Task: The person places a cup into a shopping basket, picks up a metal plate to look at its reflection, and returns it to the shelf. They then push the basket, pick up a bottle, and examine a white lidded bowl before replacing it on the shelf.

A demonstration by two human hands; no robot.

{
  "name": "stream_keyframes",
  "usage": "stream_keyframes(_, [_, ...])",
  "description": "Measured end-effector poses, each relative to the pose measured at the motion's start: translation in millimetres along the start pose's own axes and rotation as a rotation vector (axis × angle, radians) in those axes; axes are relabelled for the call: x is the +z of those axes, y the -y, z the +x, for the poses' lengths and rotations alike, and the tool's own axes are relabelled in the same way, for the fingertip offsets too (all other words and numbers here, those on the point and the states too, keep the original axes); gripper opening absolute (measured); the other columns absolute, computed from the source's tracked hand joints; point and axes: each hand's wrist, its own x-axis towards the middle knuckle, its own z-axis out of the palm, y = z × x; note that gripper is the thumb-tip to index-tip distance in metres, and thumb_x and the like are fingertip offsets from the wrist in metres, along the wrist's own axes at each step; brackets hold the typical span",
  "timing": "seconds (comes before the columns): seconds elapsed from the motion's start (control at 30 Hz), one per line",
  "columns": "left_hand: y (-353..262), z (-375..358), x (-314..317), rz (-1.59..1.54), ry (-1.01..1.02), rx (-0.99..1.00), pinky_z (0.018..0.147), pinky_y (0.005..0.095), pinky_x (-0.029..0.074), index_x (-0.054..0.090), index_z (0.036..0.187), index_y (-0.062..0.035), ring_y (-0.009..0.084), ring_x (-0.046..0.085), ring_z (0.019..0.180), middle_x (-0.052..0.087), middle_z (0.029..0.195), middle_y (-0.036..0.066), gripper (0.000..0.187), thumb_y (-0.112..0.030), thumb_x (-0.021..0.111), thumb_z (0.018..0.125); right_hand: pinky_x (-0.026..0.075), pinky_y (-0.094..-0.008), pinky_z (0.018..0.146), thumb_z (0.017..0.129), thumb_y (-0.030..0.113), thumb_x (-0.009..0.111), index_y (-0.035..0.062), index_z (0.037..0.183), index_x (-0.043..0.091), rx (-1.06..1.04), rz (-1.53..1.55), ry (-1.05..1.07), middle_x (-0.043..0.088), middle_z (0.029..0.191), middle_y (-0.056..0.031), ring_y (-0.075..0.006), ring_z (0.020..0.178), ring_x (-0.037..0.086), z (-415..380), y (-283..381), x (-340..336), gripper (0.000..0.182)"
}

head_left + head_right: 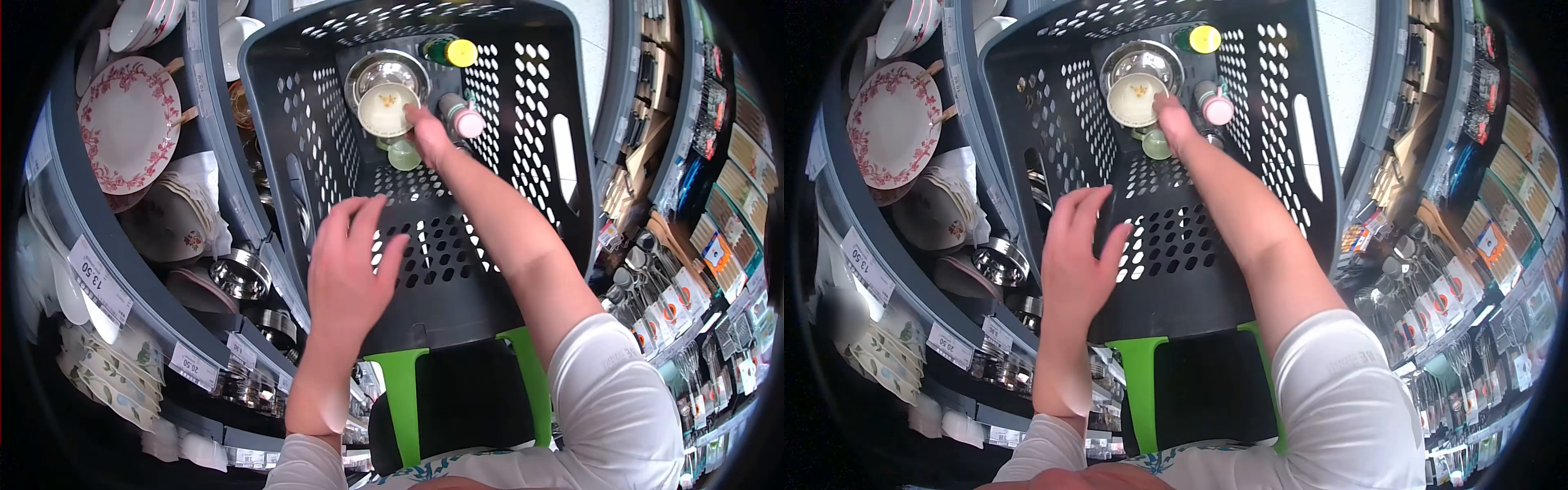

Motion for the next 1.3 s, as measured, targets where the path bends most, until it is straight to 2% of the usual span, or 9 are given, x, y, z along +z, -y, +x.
stream_keyframes(0.13, [4.9, 8.2, 1.3, -0.043, -0.112, -0.029, 0.084, 0.0380, 0.045, 0.053, 0.114, -0.0014, 0.0319, 0.055, 0.098, 0.053, 0.108, 0.014, 0.042, -0.016, 0.067, 0.077, 0.039, -0.0238, 0.084, 0.092, 0.019, 0.044, 0.0097, 0.129, 0.044, -0.005, 0.079, -0.021, 0.050, 0.124, -0.0017, -0.0120, 0.107, 0.047, -56.6, 11.7, 11.0, 0.038])
stream_keyframes(0.4, [12.5, 8.9, 3.2, -0.023, -0.215, -0.060, 0.093, 0.0401, 0.041, 0.040, 0.128, -0.0001, 0.0358, 0.048, 0.112, 0.047, 0.121, 0.019, 0.055, -0.017, 0.063, 0.081, 0.033, -0.0278, 0.097, 0.095, 0.015, 0.040, 0.0005, 0.134, 0.040, 0.051, 0.031, 0.206, 0.033, 0.140, -0.0005, -0.0128, 0.122, 0.037, -156.8, 49.4, 0.7, 0.042])
stream_keyframes(0.63, [8.9, 10.2, -0.6, -0.060, -0.189, -0.064, 0.094, 0.0399, 0.042, 0.047, 0.124, -0.0011, 0.0351, 0.049, 0.114, 0.047, 0.126, 0.018, 0.049, -0.015, 0.063, 0.080, 0.027, -0.0339, 0.105, 0.095, 0.023, 0.042, -0.0010, 0.135, 0.036, 0.073, 0.031, 0.372, 0.029, 0.142, -0.0064, -0.0175, 0.130, 0.031, -243.4, 78.4, -5.3, 0.047])
stream_keyframes(0.73, [8.4, 10.9, -2.7, -0.320, -0.087, -0.076, 0.093, 0.0380, 0.042, 0.055, 0.115, -0.0023, 0.0328, 0.054, 0.108, 0.056, 0.117, 0.017, 0.035, -0.005, 0.056, 0.081, 0.024, -0.0364, 0.106, 0.094, 0.023, 0.043, -0.0049, 0.133, 0.039, 0.106, 0.167, 0.394, 0.029, 0.141, -0.0080, -0.0192, 0.131, 0.029, -267.5, 87.3, 3.7, 0.048])
stream_keyframes(0.83, [14.4, 9.8, -6.1, -0.376, -0.039, -0.062, 0.092, 0.0384, 0.043, 0.052, 0.119, -0.0030, 0.0353, 0.053, 0.109, 0.052, 0.121, 0.019, 0.044, 0.005, 0.049, 0.076, 0.025, -0.0339, 0.105, 0.094, 0.022, 0.043, -0.0040, 0.131, 0.043, 0.052, 0.110, 0.583, 0.018, 0.147, -0.0051, -0.0161, 0.131, 0.027, -268.2, 99.9, -1.2, 0.045])
stream_keyframes(0.97, [12.4, 7.1, -8.6, -0.405, -0.040, -0.070, 0.092, 0.0388, 0.043, 0.050, 0.120, -0.0026, 0.0361, 0.053, 0.108, 0.051, 0.120, 0.019, 0.050, 0.010, 0.042, 0.073, 0.028, -0.0347, 0.102, 0.093, 0.024, 0.043, -0.0047, 0.105, 0.061, -0.048, 0.157, 0.550, 0.039, 0.136, -0.0152, -0.0213, 0.121, 0.041, -249.5, 108.4, -10.5, 0.036])
stream_keyframes(1.0, [11.6, 6.4, -7.4, -0.407, -0.020, -0.083, 0.093, 0.0379, 0.042, 0.051, 0.119, -0.0021, 0.0350, 0.053, 0.108, 0.052, 0.118, 0.019, 0.046, 0.009, 0.041, 0.075, 0.034, -0.0337, 0.096, 0.094, 0.025, 0.041, -0.0031, 0.093, 0.061, -0.065, 0.109, 0.445, 0.053, 0.121, -0.0142, -0.0201, 0.109, 0.050, -246.6, 113.6, -4.9, 0.035])
stream_keyframes(1.13, [7.8, 3.4, -11.2, -0.401, 0.144, -0.120, 0.093, 0.0367, 0.041, 0.050, 0.119, -0.0019, 0.0349, 0.052, 0.107, 0.051, 0.117, 0.018, 0.047, 0.009, 0.040, 0.074, 0.040, -0.0300, 0.085, 0.094, 0.022, 0.042, 0.0020, 0.090, 0.061, -0.106, -0.103, 0.224, 0.061, 0.102, -0.0062, -0.0139, 0.099, 0.053, -217.3, 122.5, 4.2, 0.028])
stream_keyframes(1.3, [7.0, -0.2, -6.6, -0.370, 0.310, -0.088, 0.089, 0.0378, 0.043, 0.049, 0.121, -0.0044, 0.0340, 0.052, 0.106, 0.048, 0.121, 0.015, 0.051, 0.009, 0.043, 0.072, 0.039, -0.0264, 0.082, 0.091, 0.025, 0.051, 0.0069, 0.092, 0.061, -0.117, -0.588, 0.058, 0.061, 0.102, -0.0035, -0.0122, 0.095, 0.053, -141.7, 110.9, 17.1, 0.020])
